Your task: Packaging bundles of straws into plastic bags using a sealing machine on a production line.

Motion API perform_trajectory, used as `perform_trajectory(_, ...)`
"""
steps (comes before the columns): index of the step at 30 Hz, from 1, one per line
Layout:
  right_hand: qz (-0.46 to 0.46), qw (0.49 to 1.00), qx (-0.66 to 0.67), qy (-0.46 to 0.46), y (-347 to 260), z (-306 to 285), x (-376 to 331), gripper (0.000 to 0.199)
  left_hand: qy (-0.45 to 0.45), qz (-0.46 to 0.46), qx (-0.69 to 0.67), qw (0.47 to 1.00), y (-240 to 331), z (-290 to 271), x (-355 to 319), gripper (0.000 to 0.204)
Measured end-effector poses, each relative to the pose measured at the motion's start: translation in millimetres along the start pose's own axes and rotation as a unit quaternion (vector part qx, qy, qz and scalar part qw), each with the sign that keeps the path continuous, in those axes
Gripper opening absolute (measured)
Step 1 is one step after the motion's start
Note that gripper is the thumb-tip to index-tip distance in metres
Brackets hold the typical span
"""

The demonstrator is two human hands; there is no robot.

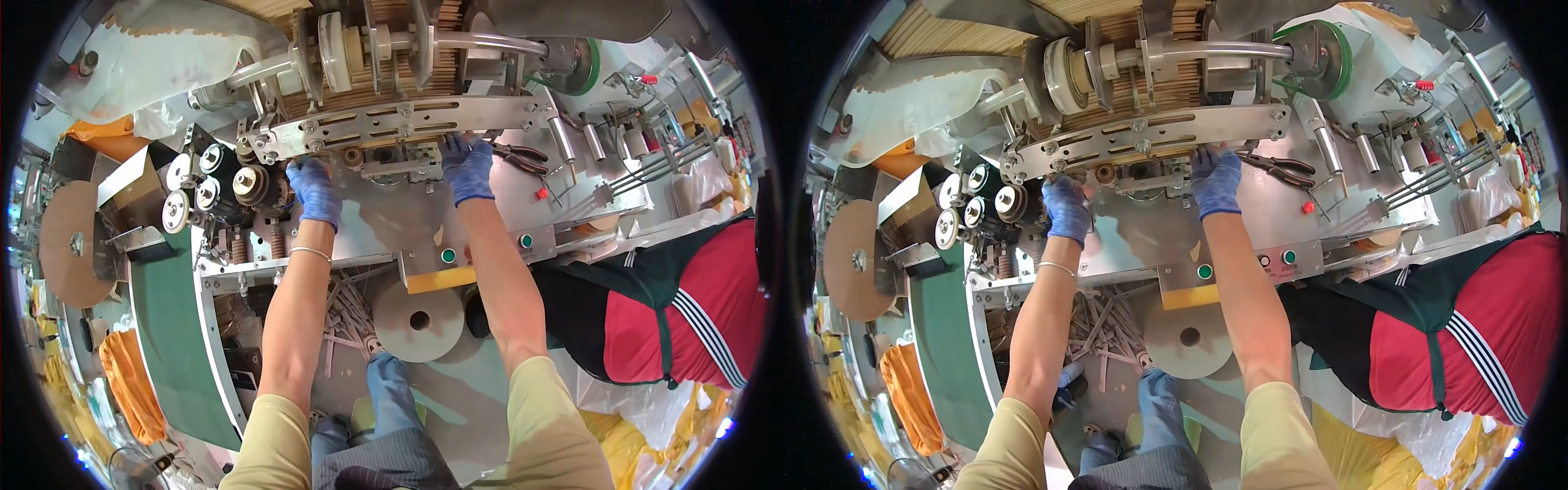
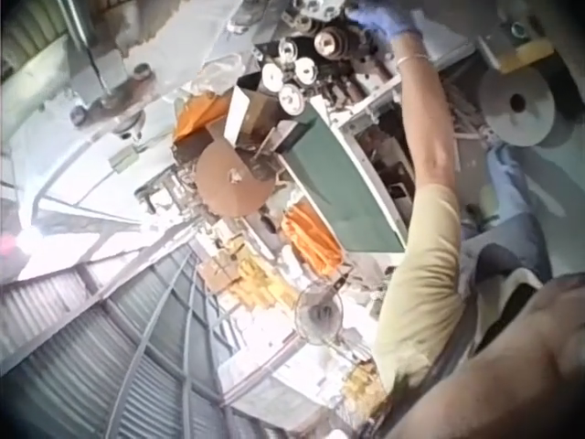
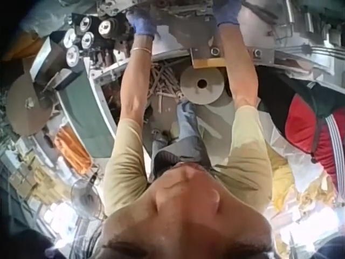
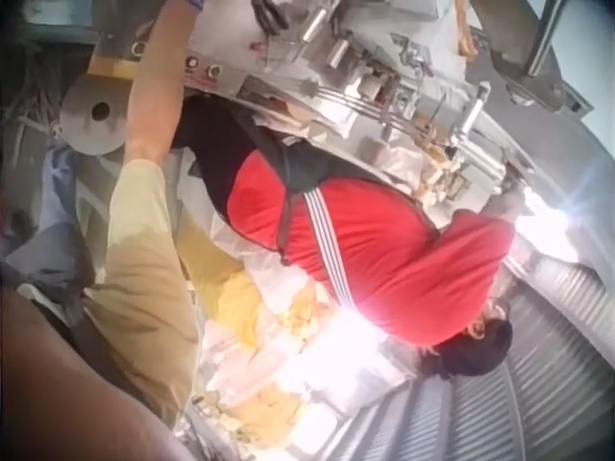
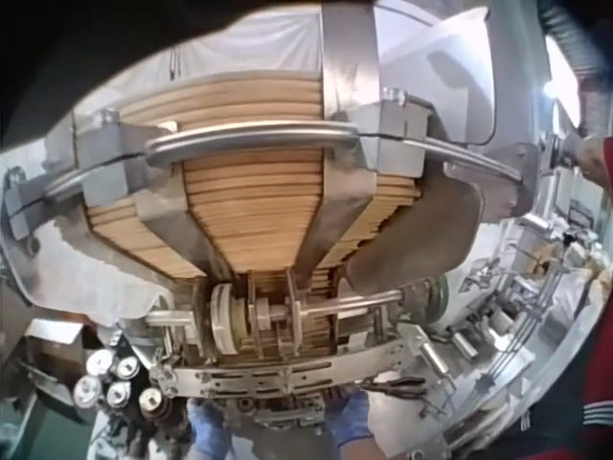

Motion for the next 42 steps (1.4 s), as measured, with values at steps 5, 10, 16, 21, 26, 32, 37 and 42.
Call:
perform_trajectory(5, -0.017, 0.999, -0.049, 0.013, -9.8, 2.6, -1.1, 0.022, -0.031, -0.215, -0.183, 0.959, -20.6, 39.9, -38.3, 0.013)
perform_trajectory(10, -0.010, 0.995, -0.088, 0.047, 1.7, 5.4, 11.2, 0.029, -0.032, -0.302, -0.305, 0.902, -67.8, 79.3, -34.7, 0.009)
perform_trajectory(16, 0.010, 0.997, -0.048, 0.066, 3.0, 6.3, 12.6, 0.033, -0.026, -0.293, -0.331, 0.897, -68.2, 93.1, -35.4, 0.008)
perform_trajectory(21, 0.032, 0.993, -0.105, 0.037, -0.6, 16.7, 18.1, 0.015, -0.003, -0.260, -0.337, 0.905, -56.3, 96.1, -28.8, 0.009)
perform_trajectory(26, 0.006, 0.989, -0.149, 0.022, -16.4, 20.3, 0.7, 0.010, -0.012, -0.373, -0.385, 0.844, -85.2, 112.7, -16.8, 0.011)
perform_trajectory(32, -0.678, 0.508, -0.525, 0.080, -187.7, 125.1, -141.7, 0.031, 0.001, -0.401, -0.395, 0.827, -93.9, 100.4, -14.8, 0.003)
perform_trajectory(37, -0.708, 0.293, -0.640, -0.055, -222.3, 230.6, -129.0, 0.022, 0.018, -0.384, -0.393, 0.836, -96.2, 97.2, -15.6, 0.017)
perform_trajectory(42, -0.648, 0.236, -0.714, -0.119, -231.9, 240.3, -114.6, 0.018, -0.017, -0.340, -0.465, 0.817, -92.1, 124.2, -35.9, 0.024)
Point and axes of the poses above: each hand's wrist, its own x-axis towards the middle knuckle, its own z-axis out of the palm, y = z × x, the point moved 8 cm from there along x, towards the middle knuckle, and after that the axes turned 5 degrees about -y, right-handed, at the moved point
